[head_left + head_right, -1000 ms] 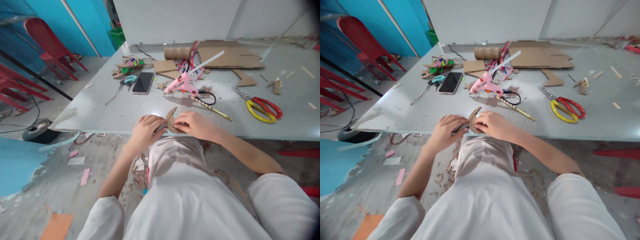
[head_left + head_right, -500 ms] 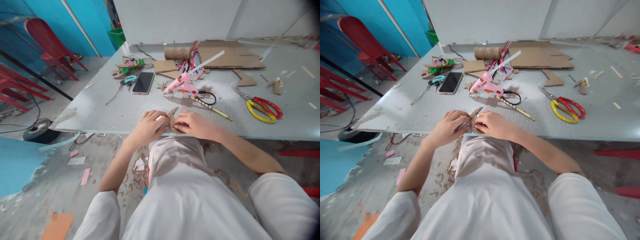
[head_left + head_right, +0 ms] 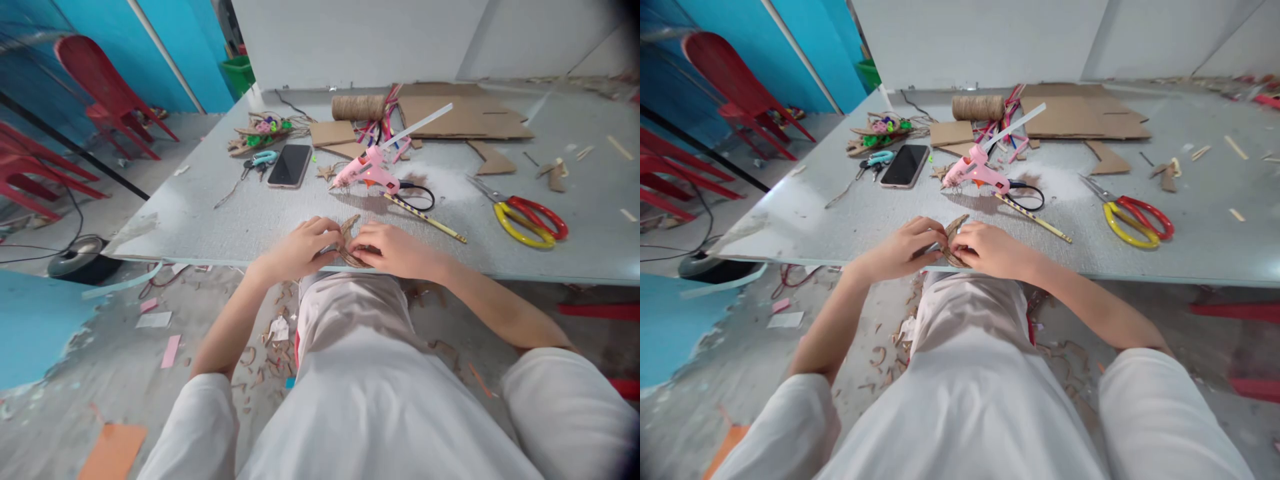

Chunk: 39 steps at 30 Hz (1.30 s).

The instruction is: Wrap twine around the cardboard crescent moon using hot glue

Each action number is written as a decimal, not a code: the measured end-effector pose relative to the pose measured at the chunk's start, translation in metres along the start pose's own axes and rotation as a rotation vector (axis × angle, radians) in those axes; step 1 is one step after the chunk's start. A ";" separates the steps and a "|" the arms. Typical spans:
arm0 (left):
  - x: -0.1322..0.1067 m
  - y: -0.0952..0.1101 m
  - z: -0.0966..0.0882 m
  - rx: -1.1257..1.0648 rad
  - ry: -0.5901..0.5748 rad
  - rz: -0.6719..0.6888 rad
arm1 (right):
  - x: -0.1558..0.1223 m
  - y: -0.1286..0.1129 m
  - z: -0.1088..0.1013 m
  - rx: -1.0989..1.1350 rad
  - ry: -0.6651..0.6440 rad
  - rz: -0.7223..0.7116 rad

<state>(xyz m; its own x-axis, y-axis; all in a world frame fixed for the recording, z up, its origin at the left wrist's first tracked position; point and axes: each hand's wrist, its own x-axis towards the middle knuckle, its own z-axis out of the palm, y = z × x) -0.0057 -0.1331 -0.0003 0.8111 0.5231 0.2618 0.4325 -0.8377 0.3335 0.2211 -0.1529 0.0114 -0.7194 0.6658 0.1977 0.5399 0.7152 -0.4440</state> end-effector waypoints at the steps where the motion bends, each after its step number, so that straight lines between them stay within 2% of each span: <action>1: 0.001 0.000 -0.001 -0.011 -0.005 0.008 | 0.000 0.000 0.000 -0.002 -0.002 -0.001; 7: 0.009 -0.001 -0.008 -0.055 -0.075 0.024 | 0.001 0.000 -0.001 -0.017 -0.009 0.007; 14: 0.015 0.001 -0.016 0.007 -0.165 0.031 | 0.000 0.000 -0.002 0.028 -0.002 0.024; 21: 0.001 0.011 -0.011 0.029 -0.049 -0.054 | -0.004 -0.004 -0.006 0.091 0.055 0.097; 25: -0.006 0.019 -0.001 0.161 0.141 -0.103 | -0.003 -0.003 -0.007 0.079 0.026 0.038; 27: -0.007 0.021 0.005 0.196 0.198 -0.109 | -0.002 -0.002 -0.007 0.061 0.005 0.021; 32: -0.005 0.019 0.013 0.155 0.172 -0.085 | -0.001 -0.004 -0.009 0.066 -0.013 0.045; 39: -0.002 0.017 0.008 0.058 0.094 -0.069 | 0.005 -0.011 -0.016 -0.021 -0.066 0.061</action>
<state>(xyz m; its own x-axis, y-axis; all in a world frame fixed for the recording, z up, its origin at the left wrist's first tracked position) 0.0032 -0.1494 -0.0026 0.7395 0.5896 0.3249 0.5101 -0.8057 0.3011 0.2186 -0.1537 0.0309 -0.7117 0.6934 0.1129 0.5922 0.6786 -0.4345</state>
